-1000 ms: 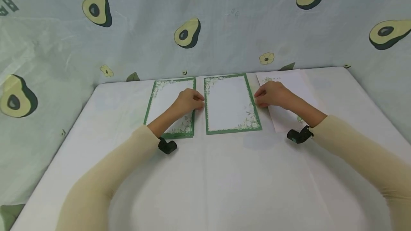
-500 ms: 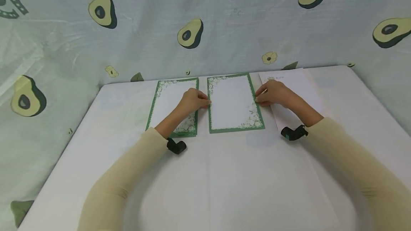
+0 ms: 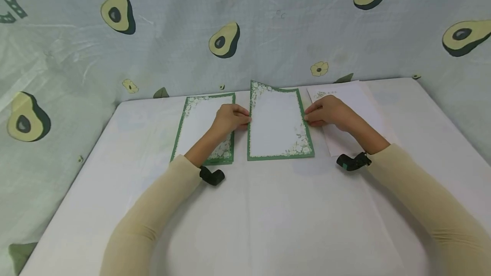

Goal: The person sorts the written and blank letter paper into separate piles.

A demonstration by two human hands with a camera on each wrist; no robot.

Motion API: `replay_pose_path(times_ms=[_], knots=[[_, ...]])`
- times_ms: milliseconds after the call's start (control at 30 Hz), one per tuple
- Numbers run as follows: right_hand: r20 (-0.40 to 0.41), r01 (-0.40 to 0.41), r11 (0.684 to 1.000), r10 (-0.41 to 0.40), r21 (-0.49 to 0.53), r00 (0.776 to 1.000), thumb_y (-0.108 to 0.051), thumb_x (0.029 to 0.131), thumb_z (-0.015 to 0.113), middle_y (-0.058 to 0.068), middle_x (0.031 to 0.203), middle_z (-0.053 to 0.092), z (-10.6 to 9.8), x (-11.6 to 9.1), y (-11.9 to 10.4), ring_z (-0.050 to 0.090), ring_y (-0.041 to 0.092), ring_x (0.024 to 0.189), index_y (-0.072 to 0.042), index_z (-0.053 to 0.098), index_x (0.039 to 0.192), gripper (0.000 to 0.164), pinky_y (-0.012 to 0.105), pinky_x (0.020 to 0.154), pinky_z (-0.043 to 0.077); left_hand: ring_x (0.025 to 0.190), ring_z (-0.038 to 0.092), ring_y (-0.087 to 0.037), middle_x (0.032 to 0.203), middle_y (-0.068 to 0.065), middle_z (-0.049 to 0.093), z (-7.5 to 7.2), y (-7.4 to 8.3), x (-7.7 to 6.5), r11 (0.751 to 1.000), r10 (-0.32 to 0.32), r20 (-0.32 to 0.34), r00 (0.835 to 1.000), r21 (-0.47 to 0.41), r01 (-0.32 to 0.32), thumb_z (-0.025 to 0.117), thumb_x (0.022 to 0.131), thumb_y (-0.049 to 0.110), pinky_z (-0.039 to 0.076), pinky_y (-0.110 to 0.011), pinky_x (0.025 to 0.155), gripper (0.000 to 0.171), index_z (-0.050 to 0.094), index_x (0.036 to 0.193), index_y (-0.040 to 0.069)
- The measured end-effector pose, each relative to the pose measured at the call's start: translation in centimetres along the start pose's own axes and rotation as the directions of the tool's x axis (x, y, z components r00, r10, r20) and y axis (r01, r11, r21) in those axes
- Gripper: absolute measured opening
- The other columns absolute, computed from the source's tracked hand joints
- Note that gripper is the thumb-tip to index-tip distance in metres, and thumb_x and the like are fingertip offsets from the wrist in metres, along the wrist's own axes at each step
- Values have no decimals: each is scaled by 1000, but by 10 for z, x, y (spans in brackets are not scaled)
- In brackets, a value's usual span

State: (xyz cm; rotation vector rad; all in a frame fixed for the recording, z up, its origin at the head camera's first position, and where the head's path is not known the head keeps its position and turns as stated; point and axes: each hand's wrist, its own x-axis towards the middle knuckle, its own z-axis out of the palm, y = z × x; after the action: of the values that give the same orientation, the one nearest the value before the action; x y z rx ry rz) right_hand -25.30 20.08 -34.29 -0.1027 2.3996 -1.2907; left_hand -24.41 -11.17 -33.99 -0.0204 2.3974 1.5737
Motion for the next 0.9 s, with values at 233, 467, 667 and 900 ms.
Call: replay_pose_path(times_ms=[233, 467, 667, 900], knots=[[-41, 1, 992, 4, 126, 999, -14, 98, 70, 16, 115, 72, 4, -3, 1, 74, 11, 87, 10, 63, 127, 38, 29, 83, 63, 85, 74, -20, 109, -19, 73, -3, -4, -1, 997, 50, -25, 998, -64, -52, 73, 95, 5, 63, -35, 86, 20, 70, 113, -4], [-149, 65, 982, -39, 179, 988, -18, 96, 73, 4, 97, 76, 8, -5, -6, 75, 12, 80, 5, 69, 119, 33, 26, 77, 63, 87, 74, -17, 107, -19, 72, -13, -12, 1, 973, 106, -36, 994, -202, -111, 70, 96, 1, 63, -32, 84, 20, 69, 113, -8], [-185, 122, 959, -75, 257, 980, -12, 95, 74, 0, 89, 77, 10, -8, -16, 75, 12, 79, 8, 67, 116, 30, 31, 80, 64, 91, 73, -18, 106, -18, 73, -20, -9, -3, 959, 126, -49, 991, -250, -134, 67, 98, 1, 63, -30, 84, 19, 68, 114, -9], [-214, 170, 929, -102, 329, 971, -5, 95, 73, 0, 88, 76, 14, -11, -19, 74, 11, 77, 10, 65, 115, 27, 31, 80, 64, 87, 73, -15, 97, -10, 74, -28, -9, -5, 949, 129, -57, 990, -284, -140, 67, 98, 0, 63, -28, 83, 18, 67, 112, -9]])
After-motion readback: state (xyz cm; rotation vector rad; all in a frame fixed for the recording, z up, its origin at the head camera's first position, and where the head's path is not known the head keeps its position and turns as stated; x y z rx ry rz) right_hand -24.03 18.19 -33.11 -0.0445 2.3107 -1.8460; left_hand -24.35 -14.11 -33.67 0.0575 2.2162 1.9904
